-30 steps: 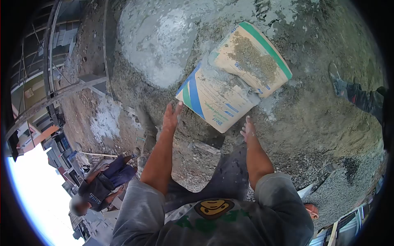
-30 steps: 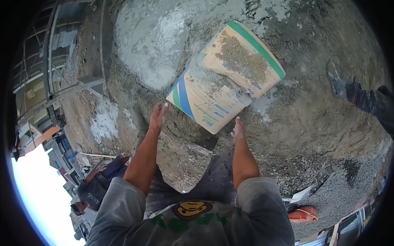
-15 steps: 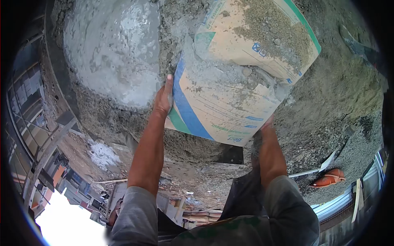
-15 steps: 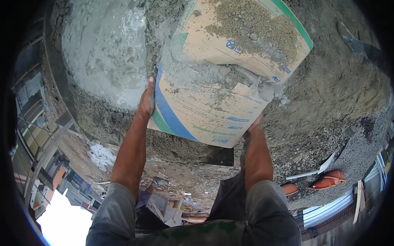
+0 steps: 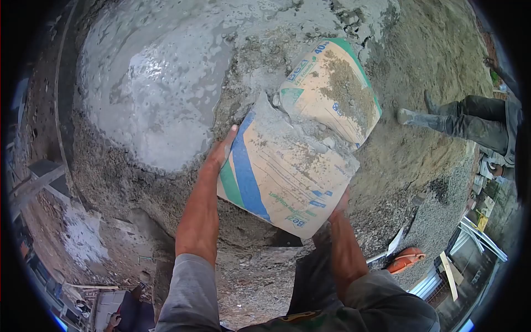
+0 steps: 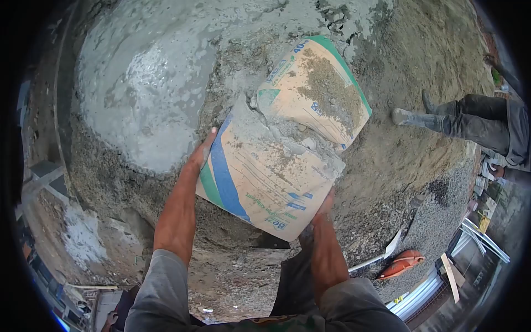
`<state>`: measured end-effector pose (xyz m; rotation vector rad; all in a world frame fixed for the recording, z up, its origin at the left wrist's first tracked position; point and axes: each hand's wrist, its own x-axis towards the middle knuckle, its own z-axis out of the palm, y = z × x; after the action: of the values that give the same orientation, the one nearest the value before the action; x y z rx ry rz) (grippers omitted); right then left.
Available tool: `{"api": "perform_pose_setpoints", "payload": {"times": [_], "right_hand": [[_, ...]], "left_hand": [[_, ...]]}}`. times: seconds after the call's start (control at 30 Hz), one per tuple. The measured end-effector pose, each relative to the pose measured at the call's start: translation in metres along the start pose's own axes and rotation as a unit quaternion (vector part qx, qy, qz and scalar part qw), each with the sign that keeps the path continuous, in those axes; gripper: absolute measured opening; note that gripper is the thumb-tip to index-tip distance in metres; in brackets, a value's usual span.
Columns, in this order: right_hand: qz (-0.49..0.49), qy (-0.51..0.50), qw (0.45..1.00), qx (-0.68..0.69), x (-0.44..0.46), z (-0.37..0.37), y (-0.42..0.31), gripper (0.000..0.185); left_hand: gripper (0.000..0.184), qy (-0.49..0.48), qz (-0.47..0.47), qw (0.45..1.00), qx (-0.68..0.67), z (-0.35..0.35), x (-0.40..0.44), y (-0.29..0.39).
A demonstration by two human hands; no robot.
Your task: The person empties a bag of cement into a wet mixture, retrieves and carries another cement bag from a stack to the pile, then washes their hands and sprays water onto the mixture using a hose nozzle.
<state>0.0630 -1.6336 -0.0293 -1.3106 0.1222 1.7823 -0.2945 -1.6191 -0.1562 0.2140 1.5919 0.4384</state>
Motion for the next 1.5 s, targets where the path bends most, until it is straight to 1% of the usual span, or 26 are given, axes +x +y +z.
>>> {"api": "perform_pose_setpoints", "payload": {"times": [0.1, 0.13, 0.2, 0.27, 0.3, 0.37, 0.43, 0.53, 0.57, 0.63, 0.73, 0.83, 0.87, 0.9, 0.93, 0.97, 1.03, 1.07, 1.13, 1.17, 1.23, 1.27, 1.33, 1.37, 1.47, 1.5], "right_hand": [[0.010, 0.053, 0.996, -0.075, -0.038, 0.025, -0.026, 0.062], [0.012, 0.067, 0.992, -0.106, -0.054, 0.037, -0.038, 0.062], [0.012, 0.120, 0.974, -0.192, -0.086, 0.082, -0.063, 0.062], [0.061, 0.130, 0.942, -0.302, -0.118, 0.159, -0.087, 0.061], [0.088, 0.139, 0.918, -0.360, -0.127, 0.188, -0.095, 0.061], [0.156, 0.040, 0.876, -0.454, -0.092, 0.177, -0.111, 0.061], [0.210, 0.024, 0.811, -0.545, -0.061, 0.187, -0.091, 0.059], [0.285, -0.011, 0.673, -0.682, -0.025, 0.217, -0.052, 0.055], [0.246, -0.044, 0.663, -0.706, -0.020, 0.233, -0.035, 0.054], [0.179, -0.090, 0.649, -0.734, -0.032, 0.233, -0.013, 0.053], [0.261, -0.128, 0.702, -0.650, -0.002, 0.196, -0.015, 0.053], [0.370, -0.074, 0.792, -0.480, -0.018, 0.198, -0.020, 0.053], [0.373, -0.055, 0.797, -0.472, -0.027, 0.191, -0.022, 0.054], [0.375, -0.039, 0.801, -0.466, -0.037, 0.185, -0.023, 0.055], [0.378, -0.028, 0.801, -0.462, -0.039, 0.183, -0.020, 0.057], [0.357, -0.035, 0.783, -0.509, -0.042, 0.180, -0.014, 0.058], [0.307, -0.045, 0.742, -0.594, -0.052, 0.168, 0.005, 0.061], [0.264, -0.046, 0.727, -0.632, -0.056, 0.164, 0.017, 0.061], [0.170, -0.051, 0.695, -0.697, -0.066, 0.164, 0.051, 0.063], [0.175, -0.050, 0.717, -0.673, -0.068, 0.170, 0.066, 0.060], [0.180, -0.051, 0.757, -0.626, -0.072, 0.186, 0.093, 0.054], [0.190, -0.061, 0.779, -0.595, -0.090, 0.218, 0.110, 0.051], [0.226, -0.086, 0.736, -0.632, -0.102, 0.250, 0.149, 0.044], [0.241, -0.099, 0.729, -0.633, -0.115, 0.280, 0.172, 0.042], [0.268, -0.148, 0.692, -0.654, -0.118, 0.348, 0.226, 0.038], [0.282, -0.145, 0.688, -0.653, -0.107, 0.365, 0.236, 0.038]], "left_hand": [[0.095, -0.082, -0.025, 0.992, -0.093, 0.007, -0.017, -0.018], [0.094, -0.108, -0.035, 0.985, -0.126, 0.012, -0.033, -0.023], [0.089, -0.168, -0.046, 0.950, -0.260, 0.020, -0.095, -0.012], [0.081, -0.115, -0.073, 0.938, -0.319, 0.028, -0.160, -0.012], [0.078, -0.111, -0.067, 0.922, -0.365, 0.030, -0.184, -0.028], [0.074, -0.092, -0.057, 0.878, -0.466, 0.041, -0.235, -0.062], [0.072, -0.063, -0.035, 0.830, -0.554, 0.041, -0.272, -0.087], [0.072, -0.043, -0.090, 0.795, -0.599, 0.029, -0.288, -0.115], [0.074, -0.041, -0.062, 0.801, -0.594, 0.020, -0.275, -0.124], [0.077, -0.045, -0.031, 0.820, -0.570, 0.012, -0.256, -0.149], [0.080, -0.085, -0.065, 0.844, -0.525, -0.012, -0.259, -0.158], [0.079, -0.086, -0.043, 0.826, -0.555, -0.024, -0.284, -0.136], [0.081, -0.092, -0.047, 0.810, -0.578, -0.022, -0.282, -0.143], [0.081, -0.086, -0.067, 0.812, -0.573, -0.016, -0.281, -0.151], [0.081, -0.076, -0.082, 0.813, -0.571, -0.013, -0.276, -0.157], [0.081, -0.066, -0.100, 0.812, -0.572, -0.009, -0.277, -0.163], [0.082, -0.051, -0.140, 0.839, -0.523, -0.007, -0.284, -0.167], [0.082, -0.046, -0.157, 0.852, -0.498, -0.009, -0.286, -0.167], [0.074, 0.008, -0.185, 0.857, -0.480, -0.020, -0.282, -0.175], [0.070, 0.034, -0.199, 0.860, -0.468, -0.029, -0.282, -0.177], [0.060, 0.149, -0.209, 0.820, -0.511, -0.054, -0.293, -0.143], [0.054, 0.204, -0.214, 0.794, -0.532, -0.064, -0.296, -0.131], [0.044, 0.207, -0.127, 0.782, -0.575, -0.064, -0.241, -0.191], [0.040, 0.208, -0.083, 0.772, -0.595, -0.063, -0.222, -0.212], [0.031, 0.315, -0.090, 0.746, -0.580, -0.111, -0.241, -0.181], [0.027, 0.333, -0.064, 0.755, -0.560, -0.134, -0.217, -0.209]]}}
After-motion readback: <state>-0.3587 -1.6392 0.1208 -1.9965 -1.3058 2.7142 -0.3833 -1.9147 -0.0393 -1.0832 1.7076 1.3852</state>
